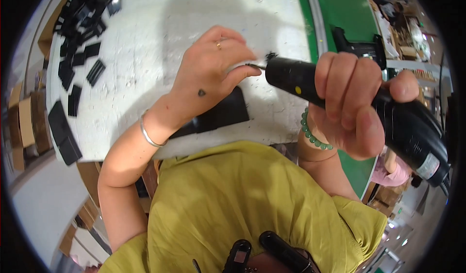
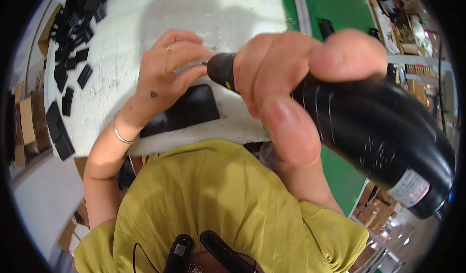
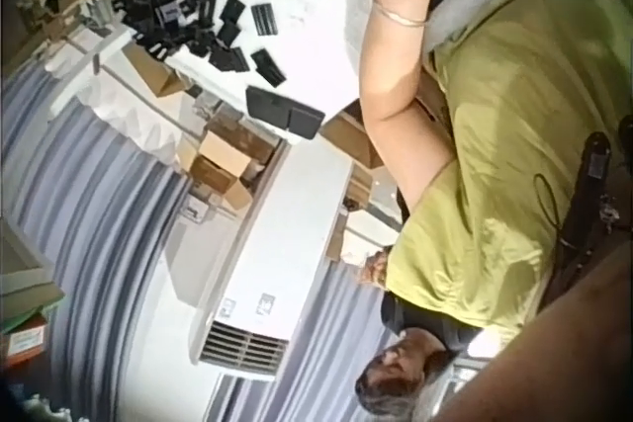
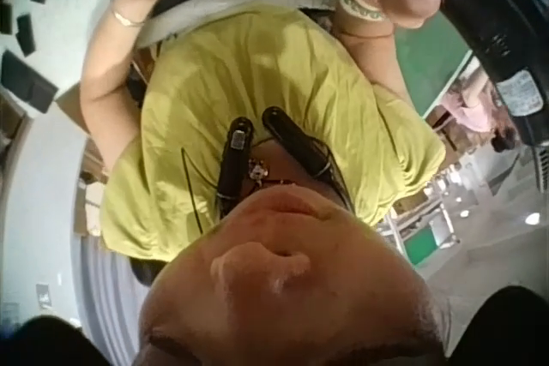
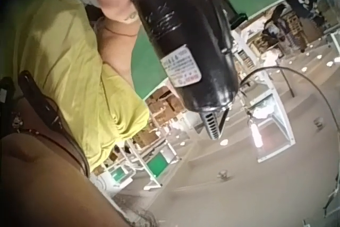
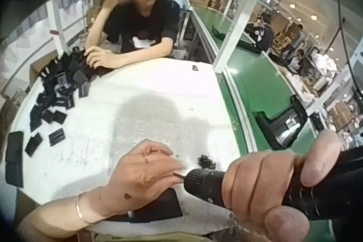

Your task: Use an electric screwdriver to attach screws to plastic housing components at a workbench.

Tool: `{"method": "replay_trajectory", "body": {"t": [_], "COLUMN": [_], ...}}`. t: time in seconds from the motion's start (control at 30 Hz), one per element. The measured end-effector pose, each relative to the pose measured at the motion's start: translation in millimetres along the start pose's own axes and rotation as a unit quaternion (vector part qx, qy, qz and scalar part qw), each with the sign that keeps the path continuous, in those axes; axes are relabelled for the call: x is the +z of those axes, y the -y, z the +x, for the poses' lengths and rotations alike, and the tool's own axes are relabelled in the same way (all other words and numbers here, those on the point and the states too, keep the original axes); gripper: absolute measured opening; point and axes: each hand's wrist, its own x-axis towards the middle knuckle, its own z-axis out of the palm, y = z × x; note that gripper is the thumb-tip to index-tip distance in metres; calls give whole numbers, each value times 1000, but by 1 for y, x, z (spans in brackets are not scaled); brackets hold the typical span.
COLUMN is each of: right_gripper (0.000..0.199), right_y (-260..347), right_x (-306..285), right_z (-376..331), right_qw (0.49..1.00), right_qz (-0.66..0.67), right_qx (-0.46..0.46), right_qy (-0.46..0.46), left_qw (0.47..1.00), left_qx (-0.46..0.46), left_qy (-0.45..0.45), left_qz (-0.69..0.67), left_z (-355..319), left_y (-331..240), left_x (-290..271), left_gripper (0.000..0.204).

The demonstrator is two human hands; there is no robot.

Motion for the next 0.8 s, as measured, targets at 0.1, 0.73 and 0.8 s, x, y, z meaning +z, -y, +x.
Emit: {"method": "replay_trajectory", "body": {"t": [0.1, 0.73, 0.8], "right_gripper": [42, 36, 36], "right_y": [-12, -37, -36], "right_x": [20, 65, 67], "right_z": [2, -13, -12], "right_qw": [994, 984, 984], "right_qz": [-33, 31, 29], "right_qx": [76, 171, 171], "right_qy": [-70, 37, 51], "left_qw": [995, 945, 945], "left_qx": [-96, -300, -302], "left_qy": [-9, 129, 125], "left_qz": [20, -16, -24], "left_z": [-14, -91, -91], "left_y": [1, -10, -10], "left_x": [-24, -33, -32], "left_gripper": [75, 34, 33]}}
